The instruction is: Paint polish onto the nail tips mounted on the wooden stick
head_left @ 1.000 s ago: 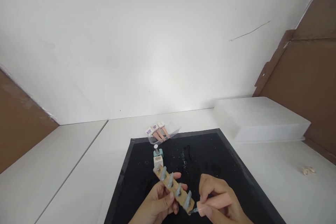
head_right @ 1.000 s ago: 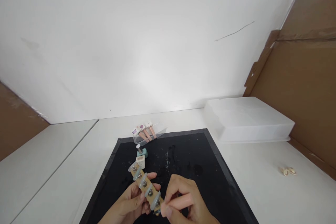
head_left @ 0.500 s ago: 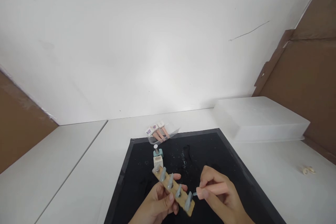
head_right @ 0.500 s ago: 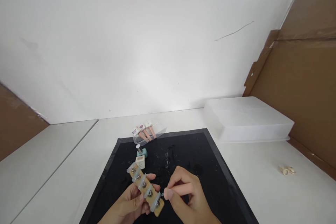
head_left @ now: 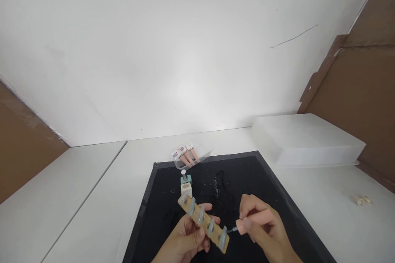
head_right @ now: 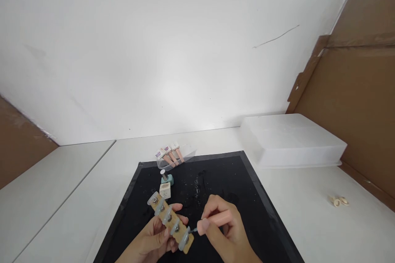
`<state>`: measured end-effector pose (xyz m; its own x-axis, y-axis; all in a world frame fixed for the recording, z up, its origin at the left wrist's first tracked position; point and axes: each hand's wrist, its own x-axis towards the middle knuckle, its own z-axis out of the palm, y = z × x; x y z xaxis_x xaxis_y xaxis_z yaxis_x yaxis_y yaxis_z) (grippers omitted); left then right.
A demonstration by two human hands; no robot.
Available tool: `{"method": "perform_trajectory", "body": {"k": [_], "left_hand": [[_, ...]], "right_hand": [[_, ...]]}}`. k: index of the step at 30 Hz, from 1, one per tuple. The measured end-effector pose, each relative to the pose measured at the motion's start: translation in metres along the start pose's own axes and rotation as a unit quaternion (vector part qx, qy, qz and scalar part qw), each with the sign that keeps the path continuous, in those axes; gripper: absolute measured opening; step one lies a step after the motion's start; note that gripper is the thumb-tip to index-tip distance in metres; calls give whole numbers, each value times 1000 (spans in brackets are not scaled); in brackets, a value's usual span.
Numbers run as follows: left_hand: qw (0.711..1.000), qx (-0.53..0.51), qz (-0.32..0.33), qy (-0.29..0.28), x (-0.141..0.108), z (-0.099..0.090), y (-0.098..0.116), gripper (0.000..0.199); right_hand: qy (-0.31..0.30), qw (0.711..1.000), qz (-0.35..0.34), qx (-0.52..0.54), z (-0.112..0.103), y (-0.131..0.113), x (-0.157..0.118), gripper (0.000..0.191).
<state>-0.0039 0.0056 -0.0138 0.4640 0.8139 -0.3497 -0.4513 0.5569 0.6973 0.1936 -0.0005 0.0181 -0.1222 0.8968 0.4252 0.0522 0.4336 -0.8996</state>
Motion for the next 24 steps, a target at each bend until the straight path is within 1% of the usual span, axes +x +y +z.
{"method": "perform_trajectory", "body": {"k": [4, 6, 12, 18, 21, 24], "left_hand": [[1000, 2, 2, 7, 0, 2, 1, 38], [1000, 3, 6, 5, 0, 3, 1, 38], [1000, 6, 9, -1, -1, 2, -1, 37], [1000, 9, -2, -11, -2, -1, -1, 41], [1000, 13, 4, -13, -1, -3, -2, 39], [1000, 14, 13, -8, 0, -3, -2, 38]], "right_hand": [[-47, 999, 3, 9, -1, -3, 1, 35], [-54, 999, 3, -5, -1, -4, 2, 33], [-7, 999, -20, -32, 1, 3, 1, 39], [49, 998, 17, -33, 2, 5, 1, 42], [43, 999, 0, -29, 1, 5, 1, 43], [16, 999, -30, -13, 0, 4, 1, 44]]}}
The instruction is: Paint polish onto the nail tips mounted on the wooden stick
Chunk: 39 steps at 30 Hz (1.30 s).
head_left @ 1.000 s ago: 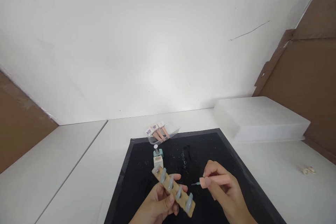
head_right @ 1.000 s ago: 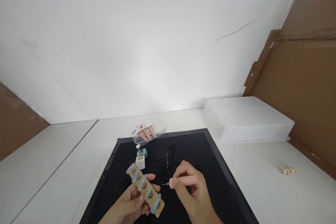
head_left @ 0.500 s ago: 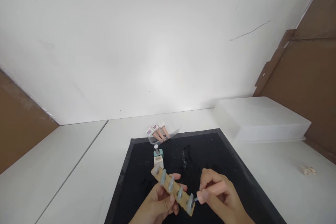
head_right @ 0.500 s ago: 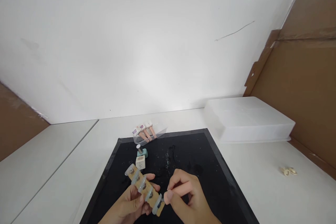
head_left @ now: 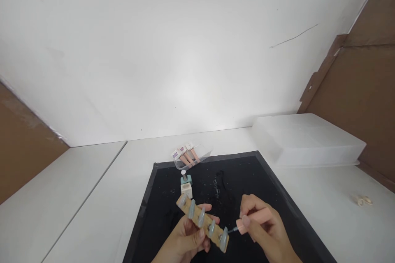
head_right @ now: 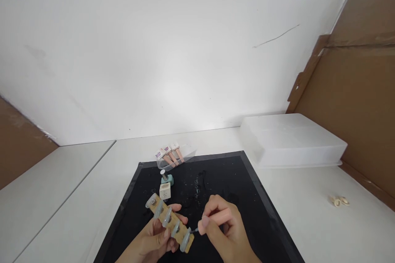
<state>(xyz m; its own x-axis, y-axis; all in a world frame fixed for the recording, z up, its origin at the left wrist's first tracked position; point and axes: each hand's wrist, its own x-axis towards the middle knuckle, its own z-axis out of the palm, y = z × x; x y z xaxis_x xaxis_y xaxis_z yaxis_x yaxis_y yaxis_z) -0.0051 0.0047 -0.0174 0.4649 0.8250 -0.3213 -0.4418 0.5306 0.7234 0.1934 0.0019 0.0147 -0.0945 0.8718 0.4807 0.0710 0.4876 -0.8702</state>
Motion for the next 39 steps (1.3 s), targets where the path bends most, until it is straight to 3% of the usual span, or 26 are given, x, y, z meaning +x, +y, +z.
{"method": "perform_trajectory", "body": {"k": [5, 18, 22, 30, 39], "left_hand": [[1000, -7, -1, 3, 1, 1, 0, 39], [1000, -5, 0, 4, -1, 2, -1, 42], [1000, -9, -7, 12, -1, 4, 1, 38], [1000, -8, 3, 10, 0, 8, 2, 42], [1000, -13, 7, 7, -2, 7, 1, 43]], "right_hand": [[-31, 999, 4, -9, 0, -3, -2, 42], [33, 997, 68, -2, 2, 1, 0, 44], [9, 999, 32, 11, 1, -1, -1, 47], [-40, 999, 21, -11, 1, -3, 0, 41], [14, 993, 119, 8, 4, 1, 1, 37]]}}
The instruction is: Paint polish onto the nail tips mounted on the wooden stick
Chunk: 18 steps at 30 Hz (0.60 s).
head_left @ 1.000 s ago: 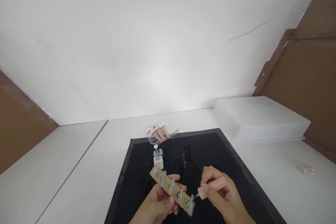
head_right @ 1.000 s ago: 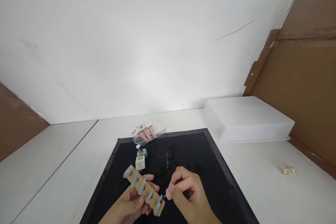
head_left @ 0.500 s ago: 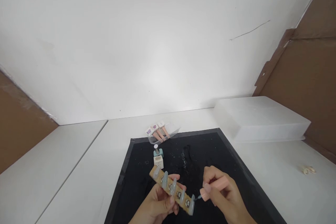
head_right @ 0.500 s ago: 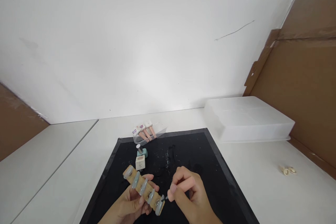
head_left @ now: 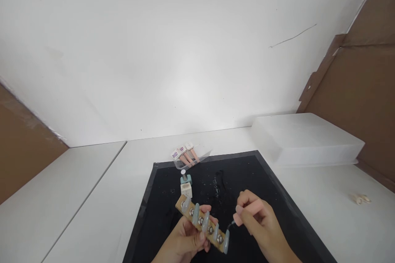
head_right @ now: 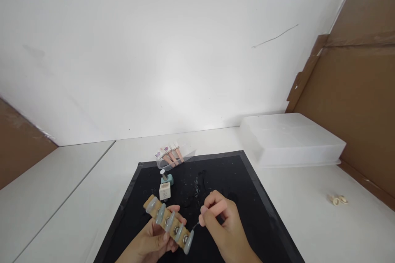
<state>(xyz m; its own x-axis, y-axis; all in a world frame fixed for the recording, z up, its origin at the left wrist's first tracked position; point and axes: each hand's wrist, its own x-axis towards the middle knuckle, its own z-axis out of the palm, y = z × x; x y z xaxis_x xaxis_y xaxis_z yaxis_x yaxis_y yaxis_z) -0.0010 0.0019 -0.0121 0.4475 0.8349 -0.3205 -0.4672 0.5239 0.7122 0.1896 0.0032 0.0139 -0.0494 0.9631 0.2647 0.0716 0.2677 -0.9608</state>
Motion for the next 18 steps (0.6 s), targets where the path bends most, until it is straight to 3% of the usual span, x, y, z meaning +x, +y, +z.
{"method": "perform_trajectory", "body": {"k": [4, 14, 18], "left_hand": [[1000, -2, 0, -1, -1, 0, 1, 42], [1000, -1, 3, 8, 2, 3, 3, 42], [1000, 0, 3, 6, 1, 3, 2, 42]], "right_hand": [[4, 1000, 1, 2, -1, -1, 1, 41], [-71, 995, -73, -18, -1, -9, 0, 35], [-50, 998, -40, -22, -1, -4, 0, 34]]}}
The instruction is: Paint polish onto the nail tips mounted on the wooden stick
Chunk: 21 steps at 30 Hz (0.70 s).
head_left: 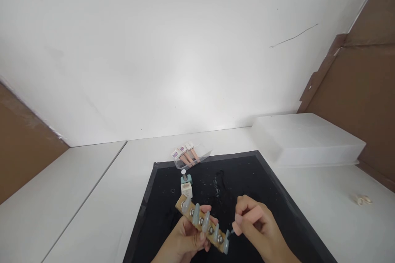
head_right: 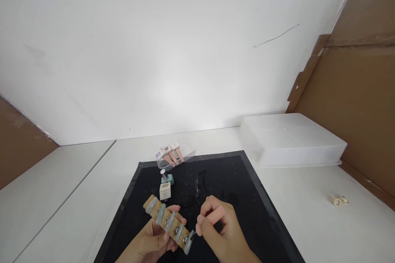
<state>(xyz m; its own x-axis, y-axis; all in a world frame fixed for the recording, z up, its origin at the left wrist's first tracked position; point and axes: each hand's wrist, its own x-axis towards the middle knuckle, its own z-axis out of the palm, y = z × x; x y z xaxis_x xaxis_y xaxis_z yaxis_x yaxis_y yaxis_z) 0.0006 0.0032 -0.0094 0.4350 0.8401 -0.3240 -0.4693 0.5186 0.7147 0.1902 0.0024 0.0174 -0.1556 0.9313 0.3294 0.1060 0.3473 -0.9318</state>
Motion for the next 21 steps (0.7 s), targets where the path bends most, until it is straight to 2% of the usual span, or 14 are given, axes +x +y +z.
{"method": "perform_trajectory", "body": {"k": [3, 8, 12, 17, 21], "left_hand": [[1000, -1, 1, 0, -1, 0, -1, 42], [1000, 2, -4, -2, -2, -1, 0, 43], [1000, 0, -7, -2, -1, 0, 2, 43], [1000, 1, 4, -1, 1, 1, 2, 44], [1000, 3, 10, -3, 3, 2, 2, 42]], "right_hand": [[35, 999, 26, 14, 0, 3, 0, 35], [55, 998, 18, 27, -1, 2, 1, 43], [23, 999, 6, 30, -2, -1, 0, 39], [-25, 998, -50, 18, -2, -4, -1, 39], [-64, 998, -20, 11, -3, -6, -3, 25]]}}
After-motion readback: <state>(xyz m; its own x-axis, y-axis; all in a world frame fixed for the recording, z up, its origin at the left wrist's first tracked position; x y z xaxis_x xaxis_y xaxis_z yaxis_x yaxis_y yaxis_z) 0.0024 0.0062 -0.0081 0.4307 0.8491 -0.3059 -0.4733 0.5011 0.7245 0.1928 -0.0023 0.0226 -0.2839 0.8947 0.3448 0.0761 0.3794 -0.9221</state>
